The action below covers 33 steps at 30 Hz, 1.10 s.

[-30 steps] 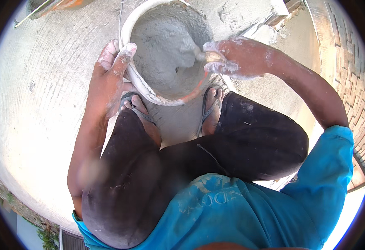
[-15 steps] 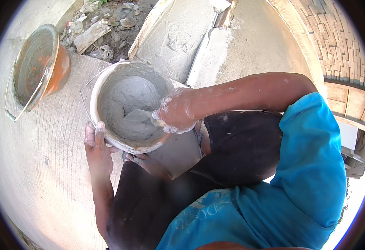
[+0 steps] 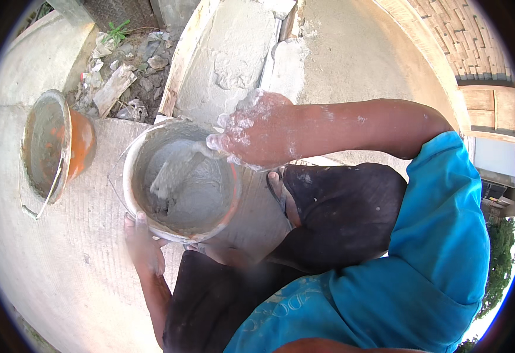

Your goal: The person scoops cement from a bucket with a trowel and spreads it onto a concrete surface, smoothing it with the trowel. The person repeatedly scoops and applies cement to fill and level the area.

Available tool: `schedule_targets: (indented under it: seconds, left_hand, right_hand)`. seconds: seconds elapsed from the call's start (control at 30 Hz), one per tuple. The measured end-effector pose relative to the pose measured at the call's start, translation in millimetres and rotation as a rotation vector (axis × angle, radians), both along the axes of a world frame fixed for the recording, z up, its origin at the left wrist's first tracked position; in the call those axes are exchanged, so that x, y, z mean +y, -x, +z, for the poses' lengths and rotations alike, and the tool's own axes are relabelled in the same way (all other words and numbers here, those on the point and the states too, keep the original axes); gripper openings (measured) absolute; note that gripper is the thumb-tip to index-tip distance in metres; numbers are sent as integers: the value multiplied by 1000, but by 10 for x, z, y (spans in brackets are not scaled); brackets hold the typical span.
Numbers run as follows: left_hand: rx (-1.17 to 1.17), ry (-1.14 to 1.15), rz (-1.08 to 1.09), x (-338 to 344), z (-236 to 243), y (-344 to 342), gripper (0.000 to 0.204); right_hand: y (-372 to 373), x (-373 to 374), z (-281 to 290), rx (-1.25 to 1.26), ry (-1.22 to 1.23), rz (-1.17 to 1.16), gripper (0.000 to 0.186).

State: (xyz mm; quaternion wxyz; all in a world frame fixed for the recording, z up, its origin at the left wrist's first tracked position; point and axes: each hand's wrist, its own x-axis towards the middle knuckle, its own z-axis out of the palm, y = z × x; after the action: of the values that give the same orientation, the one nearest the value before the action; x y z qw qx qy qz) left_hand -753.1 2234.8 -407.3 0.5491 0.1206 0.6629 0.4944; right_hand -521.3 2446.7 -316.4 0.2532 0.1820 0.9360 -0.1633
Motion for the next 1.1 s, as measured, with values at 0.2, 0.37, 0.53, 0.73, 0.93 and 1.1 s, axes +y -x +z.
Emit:
schedule_targets:
  seconds: [0.2,0.37,0.53,0.73,0.93,1.1]
  left_hand:
    - [32,18,-24,64,69,-89,36]
    - [32,-29,5,140,122,-211,44]
    - [22,-30,30,105,68,-157,42]
    - [47,-32,48,52,102,-119,44]
    - [50,-47,-13,129,84,-138,46]
    - [92,-67,-10,40,92,-64,45]
  right_hand:
    - [18,85,-416,-210,115,-93,30]
    - [127,-46,-990,-201,498,21,40]
    - [-102,-133,-813,201,146,1,31]
    - [1,-115,-525,232,3,125,26]
    - [-120,-150,-858,234,-5,51,24]
    - [-139,-4,-282,204,54,-40,30]
